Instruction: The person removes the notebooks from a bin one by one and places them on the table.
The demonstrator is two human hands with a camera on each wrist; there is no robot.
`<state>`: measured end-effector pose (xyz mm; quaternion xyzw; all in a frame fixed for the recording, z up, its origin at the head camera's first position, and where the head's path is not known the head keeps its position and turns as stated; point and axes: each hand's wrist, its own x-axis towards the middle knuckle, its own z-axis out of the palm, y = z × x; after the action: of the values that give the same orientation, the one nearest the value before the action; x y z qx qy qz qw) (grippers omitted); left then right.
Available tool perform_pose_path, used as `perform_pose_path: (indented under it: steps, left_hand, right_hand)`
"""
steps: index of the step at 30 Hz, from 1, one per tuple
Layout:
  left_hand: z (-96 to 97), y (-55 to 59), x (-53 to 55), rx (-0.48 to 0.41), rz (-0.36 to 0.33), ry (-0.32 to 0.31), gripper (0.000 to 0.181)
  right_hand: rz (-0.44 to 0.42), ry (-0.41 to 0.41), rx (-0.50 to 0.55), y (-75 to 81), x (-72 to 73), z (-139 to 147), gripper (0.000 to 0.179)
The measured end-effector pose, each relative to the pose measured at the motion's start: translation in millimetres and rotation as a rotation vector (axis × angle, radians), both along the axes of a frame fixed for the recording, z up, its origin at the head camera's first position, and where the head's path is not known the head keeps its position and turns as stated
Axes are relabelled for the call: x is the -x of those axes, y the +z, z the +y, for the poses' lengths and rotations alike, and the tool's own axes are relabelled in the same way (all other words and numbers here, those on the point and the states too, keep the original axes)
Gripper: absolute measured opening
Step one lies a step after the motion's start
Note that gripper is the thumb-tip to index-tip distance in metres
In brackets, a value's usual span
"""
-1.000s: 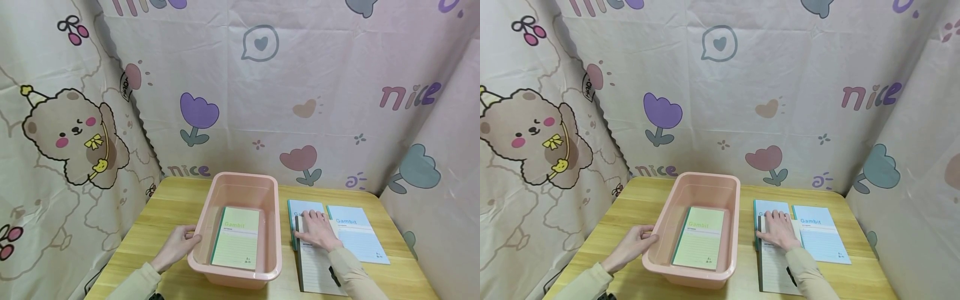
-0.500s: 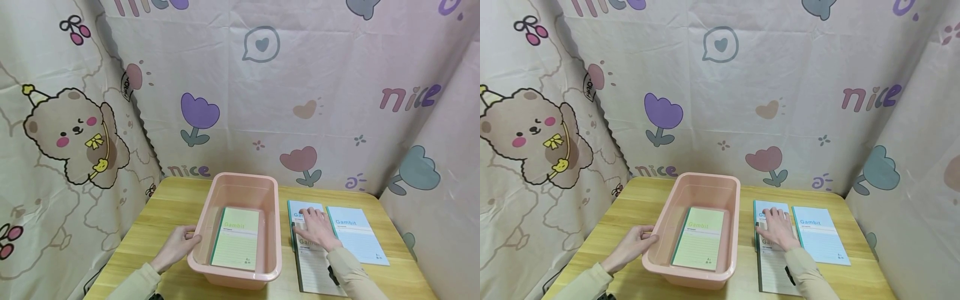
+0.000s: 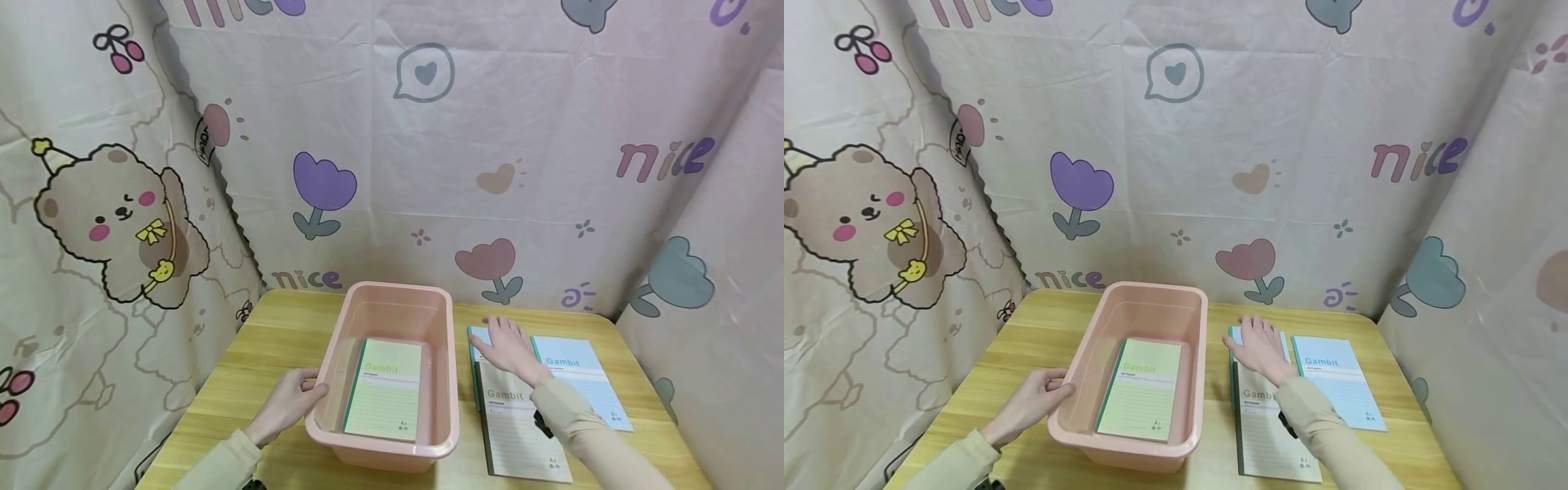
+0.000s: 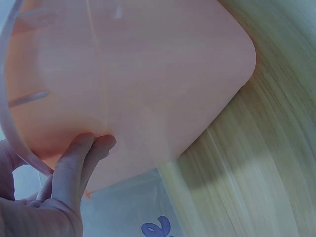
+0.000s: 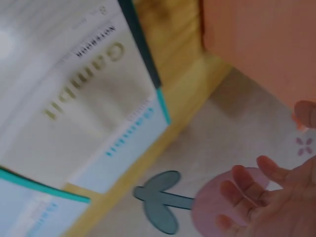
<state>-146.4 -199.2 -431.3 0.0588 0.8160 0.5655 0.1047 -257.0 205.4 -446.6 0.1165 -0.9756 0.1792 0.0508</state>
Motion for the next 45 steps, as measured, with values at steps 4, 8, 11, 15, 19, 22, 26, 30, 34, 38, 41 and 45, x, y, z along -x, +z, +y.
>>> perform_pose_path:
  steps: [4,8,11,15,19,22,26,30,34,38,41,45]
  left_hand:
    - [0.1,0.5,0.8,0.004,-0.001,-0.002,0.049]
    - [0.6,0.9,1.2,0.005,-0.007,-0.002,0.05]
    - [0.7,1.5,0.9,0.007,-0.012,0.003,0.05]
    - [0.6,1.9,0.1,0.005,-0.017,0.006,0.05]
    - [0.3,1.3,-0.1,-0.002,-0.014,0.003,0.05]
    - [0.4,0.3,0.4,0.001,-0.01,0.0,0.051]
    - [0.5,-0.2,0.6,0.008,-0.013,0.002,0.05]
    - [-0.2,0.5,1.0,0.013,-0.014,0.003,0.05]
    - [-0.8,1.1,0.8,0.019,-0.011,0.005,0.05]
    - [-0.2,1.7,0.6,0.022,-0.01,0.008,0.05]
    - [0.7,2.0,0.5,0.028,-0.005,0.012,0.05]
    - [1.3,3.1,-0.5,0.023,0.0,0.008,0.05]
  right_hand:
    - [0.023,0.0,0.017,20.9,2.6,-8.6,0.061]
    - [0.05,0.006,0.0,43.1,4.7,-20.3,0.066]
    - [0.059,0.024,-0.018,58.7,6.8,-31.3,0.068]
    - [0.063,0.056,-0.054,76.4,10.3,-49.4,0.073]
    - [0.071,0.085,-0.097,88.2,13.0,-71.5,0.075]
    - [0.053,0.101,-0.123,92.8,14.6,-87.5,0.075]
    - [0.005,0.112,-0.144,99.2,16.0,-106.0,0.076]
    - [-0.027,0.13,-0.137,105.4,18.2,-123.4,0.077]
    - [-0.035,0.15,-0.164,101.5,22.8,-141.7,0.072]
    - [-0.064,0.146,-0.209,91.2,27.4,-159.6,0.067]
    - [-0.091,0.132,-0.222,82.4,32.0,-170.9,0.069]
    - [-0.104,0.121,-0.232,69.8,37.1,-183.2,0.075]
